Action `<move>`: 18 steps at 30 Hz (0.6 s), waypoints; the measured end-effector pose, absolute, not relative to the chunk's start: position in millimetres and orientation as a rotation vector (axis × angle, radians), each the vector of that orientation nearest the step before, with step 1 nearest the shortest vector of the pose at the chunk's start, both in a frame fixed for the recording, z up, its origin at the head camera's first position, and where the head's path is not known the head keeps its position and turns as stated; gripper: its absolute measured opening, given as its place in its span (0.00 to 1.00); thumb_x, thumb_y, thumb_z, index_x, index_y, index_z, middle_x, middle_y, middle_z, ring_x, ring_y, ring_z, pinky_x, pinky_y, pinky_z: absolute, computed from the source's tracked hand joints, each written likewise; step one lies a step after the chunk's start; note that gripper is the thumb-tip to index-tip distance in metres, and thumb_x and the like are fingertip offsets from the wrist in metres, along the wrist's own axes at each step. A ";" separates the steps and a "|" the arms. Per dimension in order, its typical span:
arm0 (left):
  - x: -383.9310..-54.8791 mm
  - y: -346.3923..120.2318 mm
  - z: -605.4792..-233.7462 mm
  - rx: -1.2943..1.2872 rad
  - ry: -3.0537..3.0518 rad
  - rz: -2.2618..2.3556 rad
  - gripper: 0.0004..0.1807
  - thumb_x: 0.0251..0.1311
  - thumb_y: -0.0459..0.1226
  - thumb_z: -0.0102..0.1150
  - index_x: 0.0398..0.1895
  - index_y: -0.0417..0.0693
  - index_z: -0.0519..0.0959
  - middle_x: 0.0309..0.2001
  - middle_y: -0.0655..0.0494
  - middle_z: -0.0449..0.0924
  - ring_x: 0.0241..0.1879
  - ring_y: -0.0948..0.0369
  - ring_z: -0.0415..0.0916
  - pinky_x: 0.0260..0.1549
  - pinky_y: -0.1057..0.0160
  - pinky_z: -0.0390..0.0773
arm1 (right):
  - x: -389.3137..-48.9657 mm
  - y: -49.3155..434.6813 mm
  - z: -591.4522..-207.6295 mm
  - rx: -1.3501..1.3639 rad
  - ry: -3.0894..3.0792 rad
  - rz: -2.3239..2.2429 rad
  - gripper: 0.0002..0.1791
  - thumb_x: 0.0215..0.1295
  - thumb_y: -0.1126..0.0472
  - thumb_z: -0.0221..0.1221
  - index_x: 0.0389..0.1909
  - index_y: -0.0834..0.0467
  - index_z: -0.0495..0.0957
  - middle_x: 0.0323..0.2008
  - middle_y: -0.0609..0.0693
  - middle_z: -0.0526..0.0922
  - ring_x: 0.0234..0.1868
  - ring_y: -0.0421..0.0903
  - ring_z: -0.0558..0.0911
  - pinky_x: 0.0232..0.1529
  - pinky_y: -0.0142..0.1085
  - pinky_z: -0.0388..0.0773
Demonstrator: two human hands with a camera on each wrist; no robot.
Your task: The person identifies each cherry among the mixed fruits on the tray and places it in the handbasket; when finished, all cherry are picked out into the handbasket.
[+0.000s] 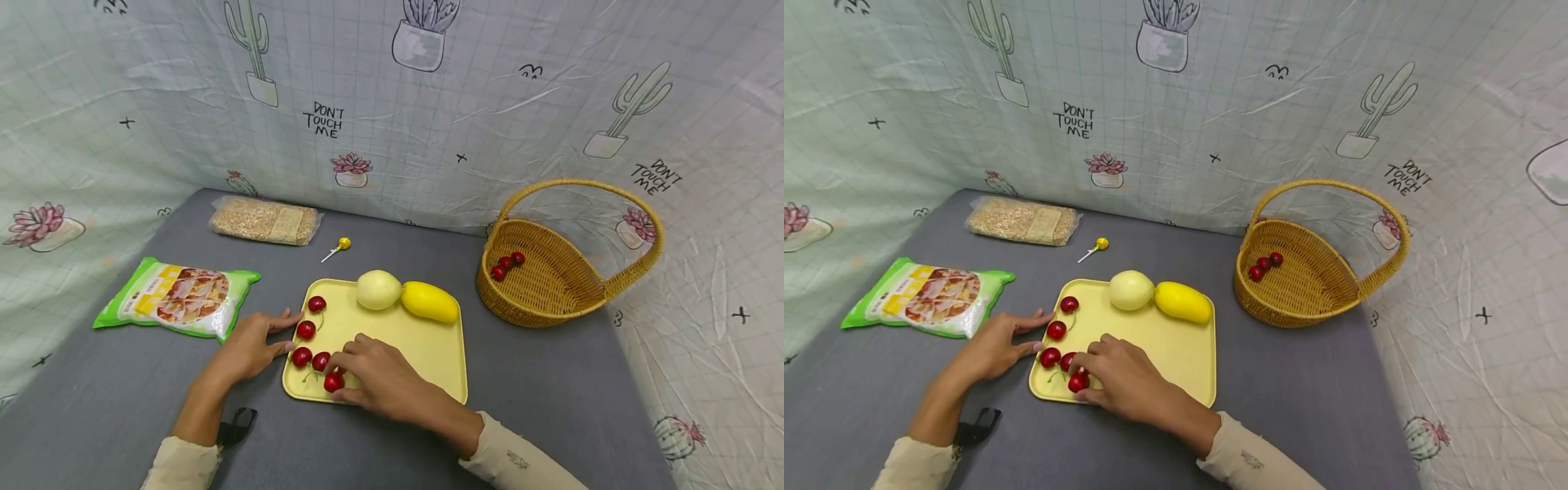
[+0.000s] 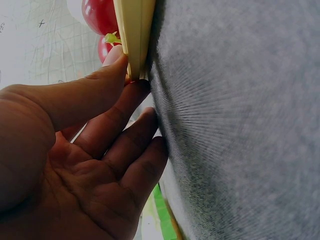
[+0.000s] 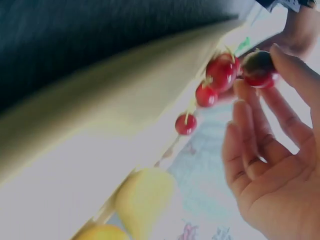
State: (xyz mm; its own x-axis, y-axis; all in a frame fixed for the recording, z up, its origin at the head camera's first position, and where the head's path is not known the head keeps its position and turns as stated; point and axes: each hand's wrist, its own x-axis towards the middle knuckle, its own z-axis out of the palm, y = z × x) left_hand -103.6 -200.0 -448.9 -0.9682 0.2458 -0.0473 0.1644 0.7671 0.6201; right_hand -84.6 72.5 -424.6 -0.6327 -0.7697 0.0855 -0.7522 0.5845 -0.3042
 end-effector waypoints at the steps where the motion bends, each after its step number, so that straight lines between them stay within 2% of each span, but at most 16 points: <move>1: -103.6 -200.1 -449.2 0.334 2.836 0.979 0.29 0.63 0.33 0.74 0.69 0.47 0.81 0.69 0.31 0.75 0.72 0.32 0.70 0.66 0.31 0.72 | -85.4 75.0 -422.7 -1.321 2.751 -0.525 0.17 0.64 0.44 0.74 0.51 0.43 0.88 0.40 0.40 0.85 0.40 0.35 0.73 0.37 0.23 0.68; 5: -103.1 -200.5 -450.3 0.345 2.842 0.978 0.29 0.63 0.33 0.74 0.69 0.46 0.81 0.69 0.31 0.75 0.72 0.32 0.70 0.66 0.31 0.72 | -89.7 85.3 -416.0 -1.337 2.800 -0.691 0.17 0.65 0.45 0.75 0.51 0.44 0.87 0.42 0.41 0.86 0.40 0.36 0.75 0.38 0.24 0.71; 12: -102.5 -200.2 -451.0 0.343 2.840 0.975 0.30 0.62 0.32 0.74 0.70 0.46 0.81 0.69 0.31 0.75 0.72 0.31 0.69 0.67 0.30 0.71 | -101.1 104.5 -402.1 -1.307 2.923 -1.042 0.16 0.63 0.50 0.76 0.50 0.46 0.87 0.43 0.38 0.86 0.45 0.40 0.80 0.44 0.29 0.79; 18: -102.8 -200.5 -451.5 0.352 2.844 0.983 0.30 0.62 0.32 0.74 0.69 0.46 0.81 0.69 0.31 0.75 0.72 0.31 0.69 0.67 0.30 0.71 | -114.3 124.0 -389.1 -1.270 3.034 -1.268 0.17 0.61 0.54 0.78 0.50 0.50 0.88 0.43 0.41 0.87 0.42 0.40 0.78 0.41 0.34 0.81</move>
State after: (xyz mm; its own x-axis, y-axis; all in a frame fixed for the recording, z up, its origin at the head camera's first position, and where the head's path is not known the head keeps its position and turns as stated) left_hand -102.8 -200.5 -451.5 -0.9669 0.2535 -0.0299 0.1809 0.7631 0.6204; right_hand -114.3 124.0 -389.1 -0.6772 -0.4628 0.5720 -0.7322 0.5005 -0.4619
